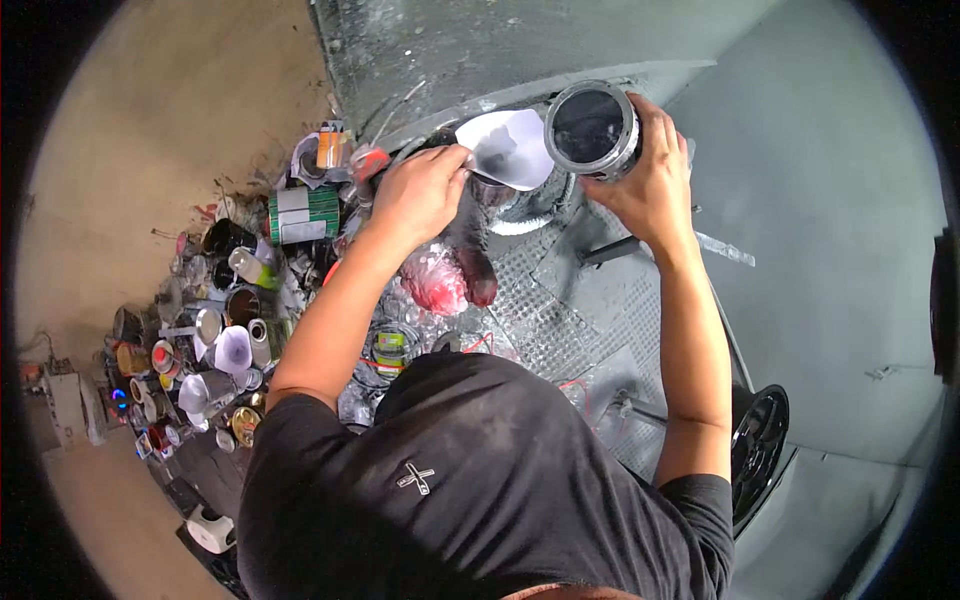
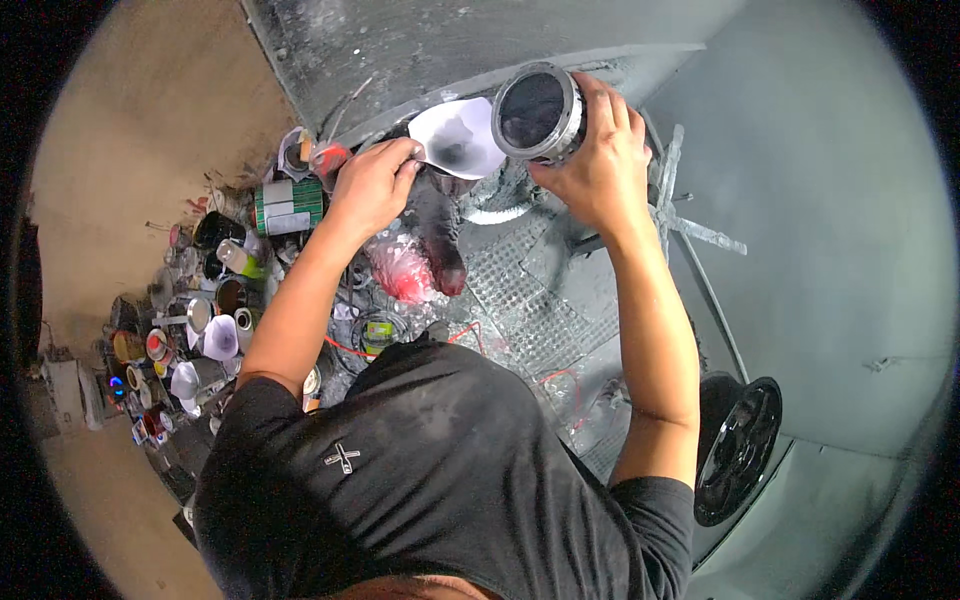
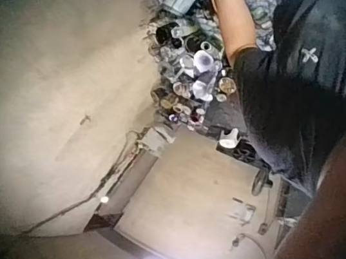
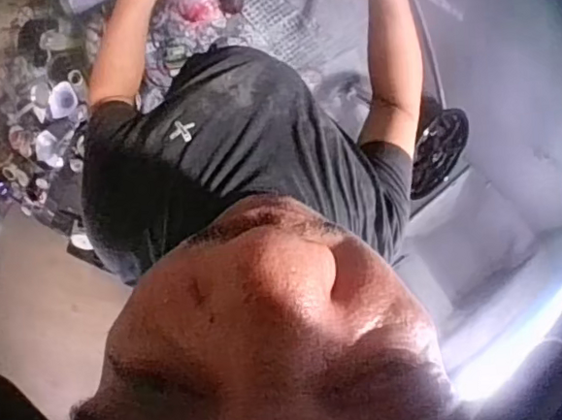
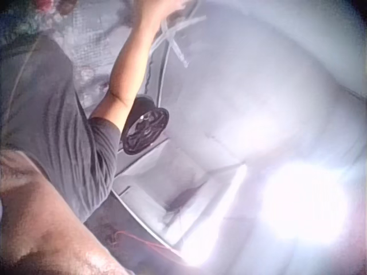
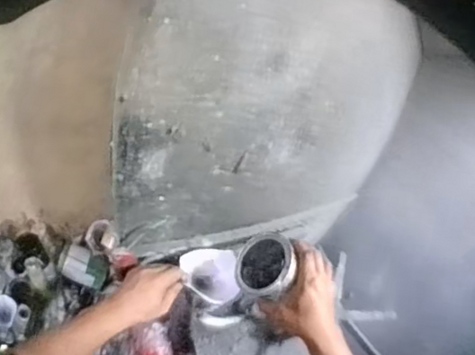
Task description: The person prepares a spray gun and then pours various liquids from multiple paint cans through a funnel into a smaller container.
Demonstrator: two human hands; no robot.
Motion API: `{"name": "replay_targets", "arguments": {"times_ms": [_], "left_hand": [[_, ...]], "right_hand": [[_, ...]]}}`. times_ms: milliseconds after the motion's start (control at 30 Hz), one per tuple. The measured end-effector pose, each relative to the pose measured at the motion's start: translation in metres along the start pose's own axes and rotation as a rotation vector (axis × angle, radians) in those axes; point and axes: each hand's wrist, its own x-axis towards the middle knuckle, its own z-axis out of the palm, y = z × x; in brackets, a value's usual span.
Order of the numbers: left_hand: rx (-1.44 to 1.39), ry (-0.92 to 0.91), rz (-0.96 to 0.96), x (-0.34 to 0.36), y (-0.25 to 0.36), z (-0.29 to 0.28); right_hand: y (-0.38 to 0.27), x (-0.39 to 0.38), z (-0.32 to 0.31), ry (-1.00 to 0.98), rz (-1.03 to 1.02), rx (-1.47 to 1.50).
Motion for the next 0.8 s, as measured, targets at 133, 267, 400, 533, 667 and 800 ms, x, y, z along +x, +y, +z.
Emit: {"name": "replay_targets", "arguments": {"times_ms": [133, 267, 400, 533, 667, 800], "left_hand": [[0.019, -0.042, -0.019, -0.003, 0.0, -0.002], [0.007, -0.053, -0.03, -0.006, -0.003, 0.001], [-0.007, -0.021, -0.004, -0.007, -0.005, 0.003], [-0.014, -0.004, 0.005, -0.007, -0.003, 0.005], [-0.023, 0.009, -0.015, -0.011, -0.004, 0.007], [0.002, 0.013, -0.04, -0.013, 0.0, 0.009]], "right_hand": [[-0.009, 0.006, 0.008, 0.03, -0.053, -0.035], [-0.016, 0.01, 0.014, 0.034, -0.081, -0.118], [-0.019, 0.011, 0.02, 0.034, -0.136, -0.183], [-0.023, 0.011, 0.022, 0.023, -0.141, -0.229], [-0.032, 0.012, 0.02, -0.022, -0.134, -0.212], [-0.032, 0.011, 0.019, 0.0, -0.165, -0.257]]}}
